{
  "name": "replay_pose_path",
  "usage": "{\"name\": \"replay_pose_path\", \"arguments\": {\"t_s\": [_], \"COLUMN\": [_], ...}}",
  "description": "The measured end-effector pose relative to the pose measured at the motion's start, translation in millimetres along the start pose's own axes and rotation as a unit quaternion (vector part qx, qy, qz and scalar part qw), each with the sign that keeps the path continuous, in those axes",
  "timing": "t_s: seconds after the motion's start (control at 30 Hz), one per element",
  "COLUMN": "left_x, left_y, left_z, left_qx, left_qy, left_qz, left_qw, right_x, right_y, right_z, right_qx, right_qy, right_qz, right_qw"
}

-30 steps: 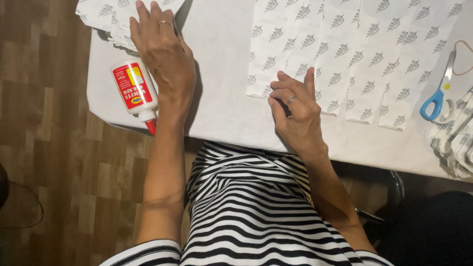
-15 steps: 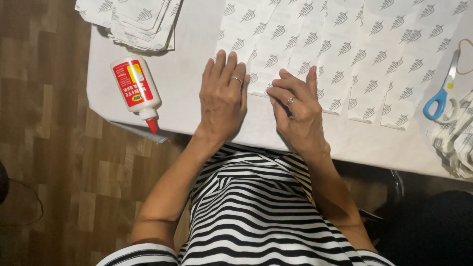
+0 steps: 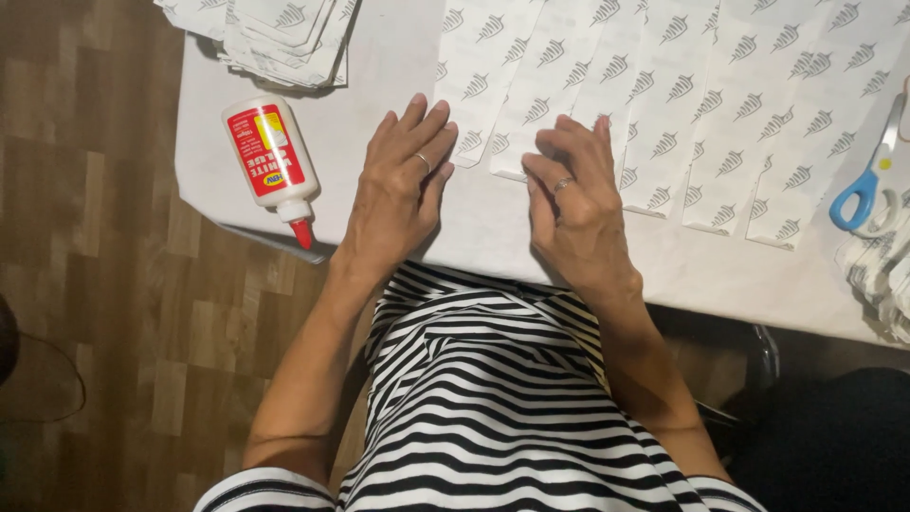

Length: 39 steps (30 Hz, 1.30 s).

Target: The person unfolds a stack of pre-cut patterned paper pieces and lays them flat on a white table. They then apply glue from a bottle along the edges of the paper pieces and press them together to form small pouches. The process is repeated for multiple pieces.

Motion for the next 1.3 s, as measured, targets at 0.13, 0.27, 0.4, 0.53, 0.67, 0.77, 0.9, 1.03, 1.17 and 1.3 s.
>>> {"name": "replay_pose_path", "arguments": {"t_s": [0.13, 0.27, 0.4, 0.53, 0.67, 0.77, 0.9, 1.03, 1.17, 1.3], "left_x": [2, -1, -4, -9, -13, -17, -14, -11, -9, -10], "left_y": [-3, -3, -4, -2, 4, 8, 8, 10, 10, 10], "left_z": [0, 2, 0, -4, -2, 0, -3, -4, 0, -4], "left_qx": [0.0, -0.011, -0.012, -0.013, -0.016, -0.019, -0.023, -0.018, -0.005, -0.029], "left_qy": [-0.004, 0.002, -0.029, -0.077, -0.076, -0.112, -0.094, -0.066, -0.064, -0.098], "left_qz": [-0.037, -0.041, -0.04, -0.05, -0.047, -0.028, -0.004, 0.017, 0.023, 0.034], "left_qw": [0.999, 0.999, 0.999, 0.996, 0.996, 0.993, 0.995, 0.998, 0.998, 0.994], "right_x": [12, 32, 37, 34, 35, 32, 33, 34, 37, 37], "right_y": [16, 21, 20, 20, 21, 22, 23, 25, 24, 23], "right_z": [-28, -31, -30, -31, -34, -36, -36, -36, -33, -28], "right_qx": [-0.03, -0.057, -0.062, -0.061, -0.061, -0.057, -0.052, -0.033, -0.023, -0.02], "right_qy": [0.029, 0.022, 0.006, -0.009, -0.019, -0.024, -0.035, -0.036, -0.036, -0.016], "right_qz": [-0.012, -0.023, -0.013, -0.008, -0.006, 0.002, 0.005, 0.005, 0.006, 0.012], "right_qw": [0.999, 0.998, 0.998, 0.998, 0.998, 0.998, 0.998, 0.999, 0.999, 1.0]}}
Point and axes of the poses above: each hand's wrist, its own y-axis towards the middle knuckle, its own x-axis out of the palm, z = x × y, the point moved 8 cm from there along y, towards the middle knuckle, and after that the axes turned 5 degrees about -y, right-handed, at the moved point
